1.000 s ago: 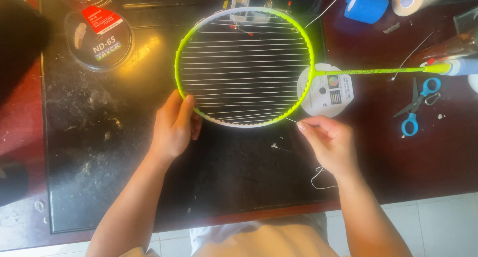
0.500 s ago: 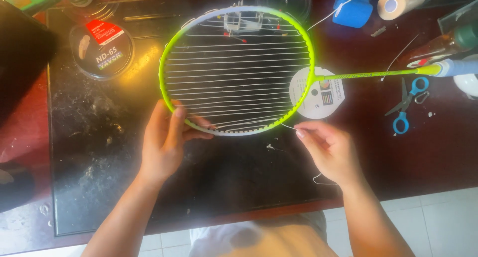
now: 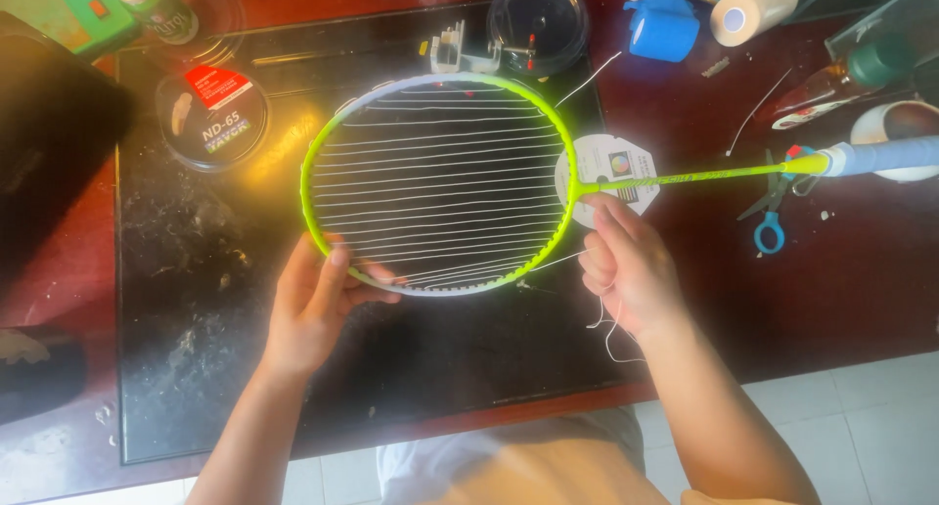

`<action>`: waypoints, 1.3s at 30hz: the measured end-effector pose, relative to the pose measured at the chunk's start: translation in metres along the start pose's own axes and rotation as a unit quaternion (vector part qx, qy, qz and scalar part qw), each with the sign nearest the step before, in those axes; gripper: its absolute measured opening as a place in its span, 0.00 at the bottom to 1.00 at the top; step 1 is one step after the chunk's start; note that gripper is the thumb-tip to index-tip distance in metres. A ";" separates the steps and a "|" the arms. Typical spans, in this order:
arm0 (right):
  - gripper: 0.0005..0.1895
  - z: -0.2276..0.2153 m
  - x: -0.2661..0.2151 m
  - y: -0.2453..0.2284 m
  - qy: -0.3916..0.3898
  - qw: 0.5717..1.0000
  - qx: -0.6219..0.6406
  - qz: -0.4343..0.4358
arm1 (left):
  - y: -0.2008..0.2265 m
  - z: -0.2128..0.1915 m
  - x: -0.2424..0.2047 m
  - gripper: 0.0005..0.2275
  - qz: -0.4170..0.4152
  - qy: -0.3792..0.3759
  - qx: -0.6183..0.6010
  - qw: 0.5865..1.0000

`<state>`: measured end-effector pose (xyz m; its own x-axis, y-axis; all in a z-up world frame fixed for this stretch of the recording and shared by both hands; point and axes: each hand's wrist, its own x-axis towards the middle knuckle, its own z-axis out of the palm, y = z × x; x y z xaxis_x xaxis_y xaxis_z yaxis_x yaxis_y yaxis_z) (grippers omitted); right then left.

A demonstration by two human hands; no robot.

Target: Threading a badminton string through the grommets of a racket frame.

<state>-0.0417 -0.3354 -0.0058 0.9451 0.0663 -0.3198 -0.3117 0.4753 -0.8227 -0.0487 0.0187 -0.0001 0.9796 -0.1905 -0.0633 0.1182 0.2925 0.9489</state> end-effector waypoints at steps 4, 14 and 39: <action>0.09 -0.014 0.008 0.011 -0.036 0.998 0.047 -0.011 | -0.001 -0.002 -0.001 0.07 0.002 0.001 0.000 1.000; 0.15 -0.002 -0.014 0.012 0.004 0.998 -0.049 -0.041 | 0.000 -0.008 -0.008 0.08 -0.015 0.004 0.024 1.000; 0.08 0.015 -0.088 -0.035 -0.049 0.898 -0.385 -0.207 | 0.066 0.104 0.016 0.14 0.256 -0.107 0.519 0.808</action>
<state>-0.1128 -0.3451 0.0584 0.9880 0.1183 0.0995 0.1282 -0.2672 -0.9551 -0.0421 -0.0627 0.0939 0.7935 -0.4840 0.3689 -0.6024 -0.5387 0.5890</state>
